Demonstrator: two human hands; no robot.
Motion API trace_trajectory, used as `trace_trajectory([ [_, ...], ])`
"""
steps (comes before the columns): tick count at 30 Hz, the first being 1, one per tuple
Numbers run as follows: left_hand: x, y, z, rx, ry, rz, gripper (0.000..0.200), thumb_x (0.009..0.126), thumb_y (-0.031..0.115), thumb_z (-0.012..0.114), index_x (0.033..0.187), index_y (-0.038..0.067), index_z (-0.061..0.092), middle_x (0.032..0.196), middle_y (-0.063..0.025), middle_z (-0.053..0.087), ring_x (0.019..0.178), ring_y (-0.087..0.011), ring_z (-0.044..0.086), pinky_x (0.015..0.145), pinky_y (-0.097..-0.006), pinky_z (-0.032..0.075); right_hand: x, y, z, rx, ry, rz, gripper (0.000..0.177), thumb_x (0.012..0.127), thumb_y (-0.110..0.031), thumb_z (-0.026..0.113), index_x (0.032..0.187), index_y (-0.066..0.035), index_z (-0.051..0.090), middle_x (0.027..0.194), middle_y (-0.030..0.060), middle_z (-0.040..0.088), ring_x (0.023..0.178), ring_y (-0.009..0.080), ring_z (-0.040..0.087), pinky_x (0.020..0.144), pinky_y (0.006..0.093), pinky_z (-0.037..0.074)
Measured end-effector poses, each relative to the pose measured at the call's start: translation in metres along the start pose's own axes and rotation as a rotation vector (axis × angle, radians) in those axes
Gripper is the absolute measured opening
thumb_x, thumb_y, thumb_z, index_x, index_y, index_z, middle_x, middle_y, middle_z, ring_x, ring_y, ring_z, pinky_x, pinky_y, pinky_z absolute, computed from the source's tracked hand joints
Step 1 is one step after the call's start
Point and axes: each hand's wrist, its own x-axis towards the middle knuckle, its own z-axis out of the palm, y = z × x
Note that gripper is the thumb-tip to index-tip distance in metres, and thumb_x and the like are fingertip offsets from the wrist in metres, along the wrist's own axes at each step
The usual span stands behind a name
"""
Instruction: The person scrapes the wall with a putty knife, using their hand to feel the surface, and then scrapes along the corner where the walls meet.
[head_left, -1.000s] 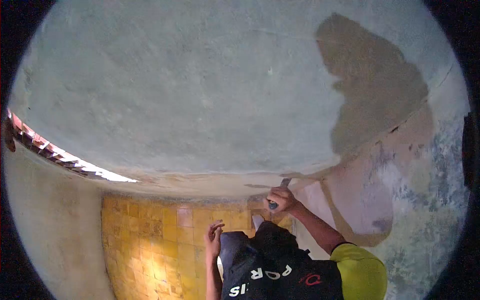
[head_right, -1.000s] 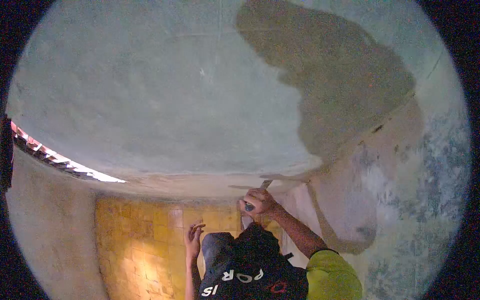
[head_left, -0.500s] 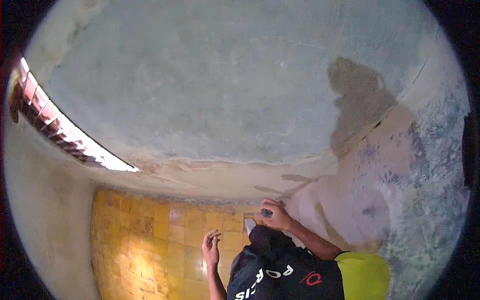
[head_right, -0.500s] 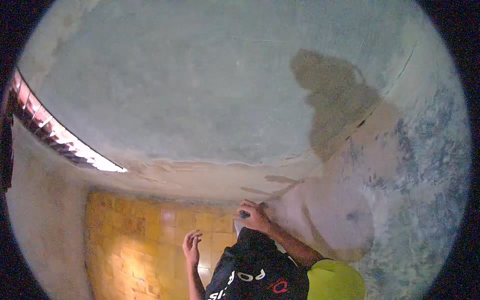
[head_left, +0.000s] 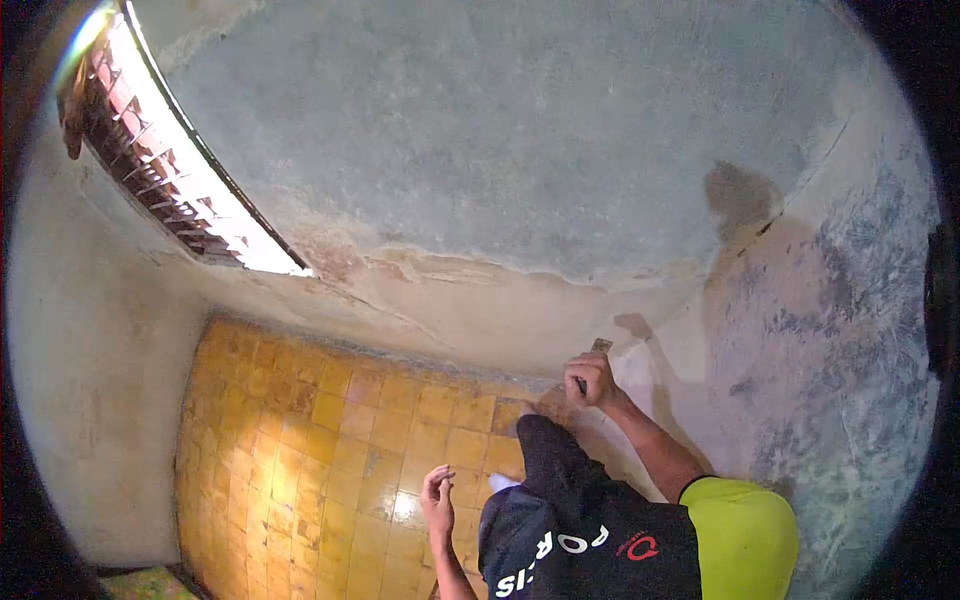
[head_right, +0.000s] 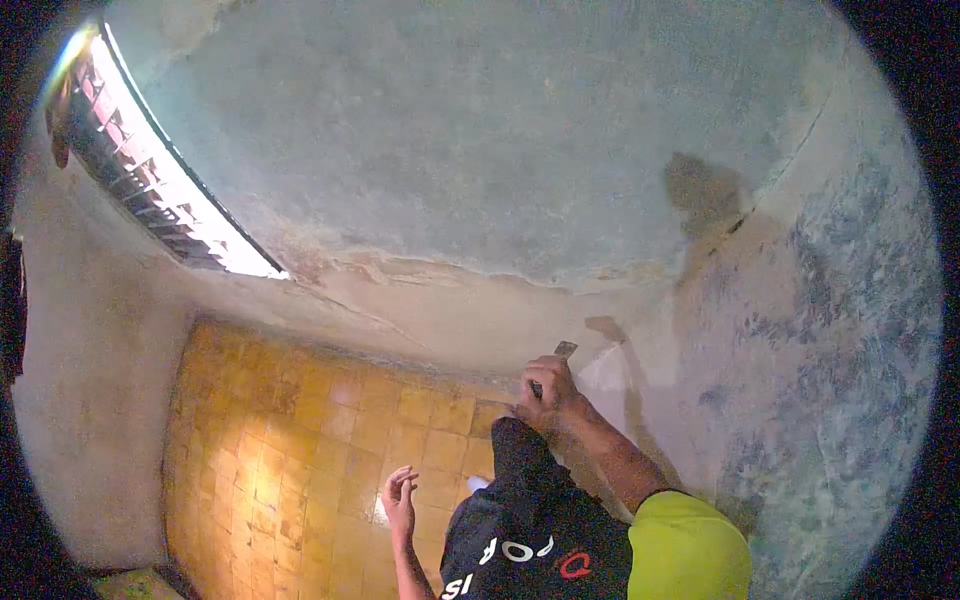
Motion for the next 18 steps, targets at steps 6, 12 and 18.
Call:
trace_trajectory([
  [6,-0.019,0.013,-0.008,0.028,0.218,-0.027,0.023,0.096,0.005,0.05,0.117,0.001,0.056,0.119,-0.0109,0.06,0.102,-0.0198,0.062,0.082,-0.0321,0.051,0.047,0.01,-0.012,-0.001,0.065,-0.194,0.021,0.066,-0.018,0.056,0.053,-0.007,0.044,0.051,0.0096,0.04,0.044,0.0294,0.043,0.045,0.0386,0.036],
  [12,-0.015,0.001,0.0,-0.027,0.397,-0.036,0.024,0.096,0.007,0.05,0.12,0.0,0.054,0.12,-0.0124,0.059,0.103,-0.0216,0.062,0.082,-0.032,0.052,0.087,0.039,-0.022,0.097,-0.031,-0.314,0.025,0.06,-0.025,0.063,0.056,-0.009,0.045,0.054,0.0075,0.043,0.05,0.0286,0.049,0.047,0.0394,0.038],
  [18,-0.001,0.007,0.028,-0.036,0.347,-0.049,0.025,0.096,0.006,0.049,0.12,-0.001,0.054,0.12,-0.0128,0.059,0.104,-0.0228,0.062,0.083,-0.0328,0.053,0.093,0.036,-0.007,0.182,-0.18,-0.463,0.022,0.056,-0.019,0.062,0.055,-0.01,0.042,0.054,0.0063,0.041,0.048,0.0263,0.048,0.045,0.0393,0.036],
])
